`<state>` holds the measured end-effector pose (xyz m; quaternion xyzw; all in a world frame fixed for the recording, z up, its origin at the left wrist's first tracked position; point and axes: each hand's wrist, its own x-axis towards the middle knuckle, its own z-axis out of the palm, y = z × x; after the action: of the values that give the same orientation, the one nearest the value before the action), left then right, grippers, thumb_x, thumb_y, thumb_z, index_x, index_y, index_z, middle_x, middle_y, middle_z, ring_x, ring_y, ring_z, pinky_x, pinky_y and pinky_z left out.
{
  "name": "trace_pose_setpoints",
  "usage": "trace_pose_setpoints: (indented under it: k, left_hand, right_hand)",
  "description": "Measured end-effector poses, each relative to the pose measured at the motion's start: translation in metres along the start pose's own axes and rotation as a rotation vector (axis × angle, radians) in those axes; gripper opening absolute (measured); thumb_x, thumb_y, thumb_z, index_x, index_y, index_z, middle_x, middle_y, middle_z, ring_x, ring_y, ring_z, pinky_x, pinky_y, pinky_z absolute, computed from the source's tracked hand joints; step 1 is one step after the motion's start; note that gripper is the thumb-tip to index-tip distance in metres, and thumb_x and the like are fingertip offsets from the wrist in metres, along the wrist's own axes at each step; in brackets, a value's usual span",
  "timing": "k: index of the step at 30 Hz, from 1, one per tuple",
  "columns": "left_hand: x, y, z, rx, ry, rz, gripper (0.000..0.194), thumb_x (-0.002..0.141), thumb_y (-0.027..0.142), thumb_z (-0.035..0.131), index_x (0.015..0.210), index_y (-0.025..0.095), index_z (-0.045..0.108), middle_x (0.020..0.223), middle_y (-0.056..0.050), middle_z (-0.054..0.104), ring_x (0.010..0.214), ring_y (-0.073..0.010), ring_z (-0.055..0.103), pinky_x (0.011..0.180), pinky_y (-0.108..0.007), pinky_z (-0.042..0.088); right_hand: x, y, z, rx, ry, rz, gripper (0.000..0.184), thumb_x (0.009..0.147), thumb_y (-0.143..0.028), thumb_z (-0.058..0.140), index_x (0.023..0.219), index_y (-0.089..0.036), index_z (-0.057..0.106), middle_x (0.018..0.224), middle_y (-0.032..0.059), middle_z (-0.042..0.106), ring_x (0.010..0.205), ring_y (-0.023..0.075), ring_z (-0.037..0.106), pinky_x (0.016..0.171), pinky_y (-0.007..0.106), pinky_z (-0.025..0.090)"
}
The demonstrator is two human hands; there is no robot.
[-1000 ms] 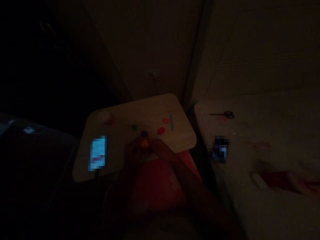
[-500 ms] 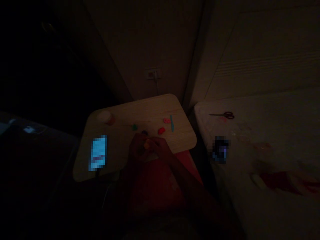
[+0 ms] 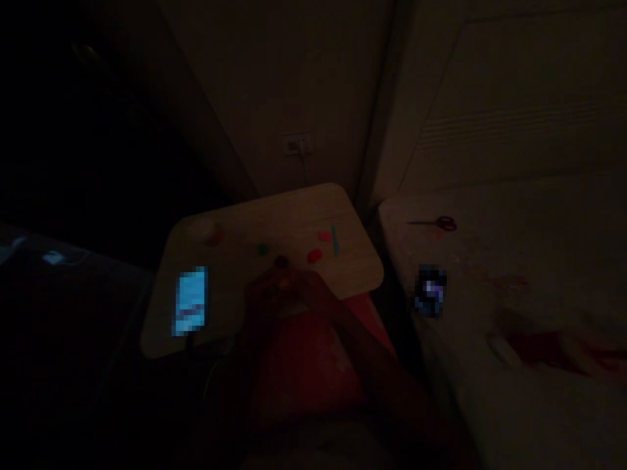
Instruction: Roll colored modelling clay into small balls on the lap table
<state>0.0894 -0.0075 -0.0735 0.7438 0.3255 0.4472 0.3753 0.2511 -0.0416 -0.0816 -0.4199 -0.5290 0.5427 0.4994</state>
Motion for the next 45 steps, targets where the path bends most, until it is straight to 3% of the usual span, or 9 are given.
trace_pose_setpoints:
  k: [5,10,17,27,33,38,42,45]
  left_hand:
    - [0.001,-0.003,0.0,0.04,-0.001,0.034,0.03,0.091,0.048,0.072,0.104,0.022,0.08,0.106,-0.009,0.079,0.098,-0.0254,0.073,0.09,-0.043,0.06]
    - [0.004,-0.001,0.002,0.007,-0.097,0.102,0.039,0.097,0.049,0.062,0.123,0.023,0.074,0.124,-0.013,0.074,0.115,-0.0282,0.069,0.099,-0.047,0.056]
    - [0.003,0.001,0.003,-0.038,-0.137,0.094,0.046,0.096,0.042,0.065,0.138,0.023,0.066,0.136,-0.015,0.068,0.126,-0.0298,0.064,0.108,-0.049,0.051]
    - [0.004,0.0,0.002,-0.09,-0.223,0.052,0.057,0.088,0.045,0.075,0.141,0.026,0.065,0.139,-0.014,0.067,0.128,-0.0322,0.063,0.11,-0.05,0.05]
    - [0.004,0.003,0.0,-0.11,-0.187,0.047,0.051,0.088,0.046,0.075,0.134,0.024,0.07,0.131,-0.014,0.071,0.122,-0.0309,0.066,0.105,-0.046,0.054]
    - [0.005,0.005,-0.001,-0.102,-0.104,0.03,0.04,0.083,0.045,0.081,0.115,0.021,0.077,0.116,-0.012,0.076,0.106,-0.0281,0.072,0.091,-0.041,0.059]
    - [0.004,0.004,-0.001,-0.017,0.013,0.054,0.036,0.081,0.041,0.083,0.11,0.02,0.078,0.109,-0.01,0.078,0.101,-0.0265,0.073,0.091,-0.042,0.06]
    - [0.003,0.005,-0.001,0.022,0.034,0.047,0.031,0.082,0.038,0.081,0.107,0.019,0.079,0.107,-0.01,0.079,0.099,-0.0259,0.074,0.09,-0.042,0.061]
  right_hand:
    - [0.0,0.004,0.001,0.051,-0.01,0.016,0.045,0.08,-0.061,0.078,0.083,-0.017,0.07,0.073,0.0007,0.065,0.063,0.0138,0.055,0.058,0.025,0.045]
    - [0.0,0.01,0.0,0.131,-0.007,0.041,0.048,0.081,-0.065,0.074,0.08,-0.018,0.067,0.07,0.001,0.062,0.063,0.0144,0.055,0.058,0.026,0.046]
    - [0.003,0.011,-0.001,0.193,0.039,0.085,0.051,0.081,-0.068,0.073,0.08,-0.018,0.066,0.071,0.0013,0.062,0.064,0.0147,0.054,0.059,0.026,0.045]
    - [-0.002,0.006,-0.004,0.223,0.01,0.088,0.051,0.086,-0.068,0.065,0.071,-0.019,0.061,0.067,0.0012,0.059,0.06,0.0145,0.052,0.057,0.027,0.047]
    - [-0.004,0.004,-0.009,0.206,-0.091,0.096,0.059,0.086,-0.075,0.063,0.078,-0.018,0.07,0.072,0.0045,0.067,0.064,0.0165,0.061,0.063,0.029,0.052]
    - [0.0,0.01,-0.008,0.133,-0.022,0.052,0.059,0.085,-0.074,0.065,0.078,-0.017,0.072,0.074,0.0051,0.07,0.068,0.0178,0.063,0.066,0.03,0.054]
    - [0.001,0.013,-0.005,0.131,0.08,0.049,0.051,0.082,-0.067,0.072,0.09,-0.017,0.075,0.076,0.003,0.068,0.063,0.0157,0.059,0.058,0.027,0.05]
    - [0.0,0.01,-0.004,0.126,0.069,0.069,0.051,0.084,-0.067,0.07,0.084,-0.017,0.074,0.068,0.0011,0.064,0.056,0.0134,0.055,0.052,0.025,0.046]
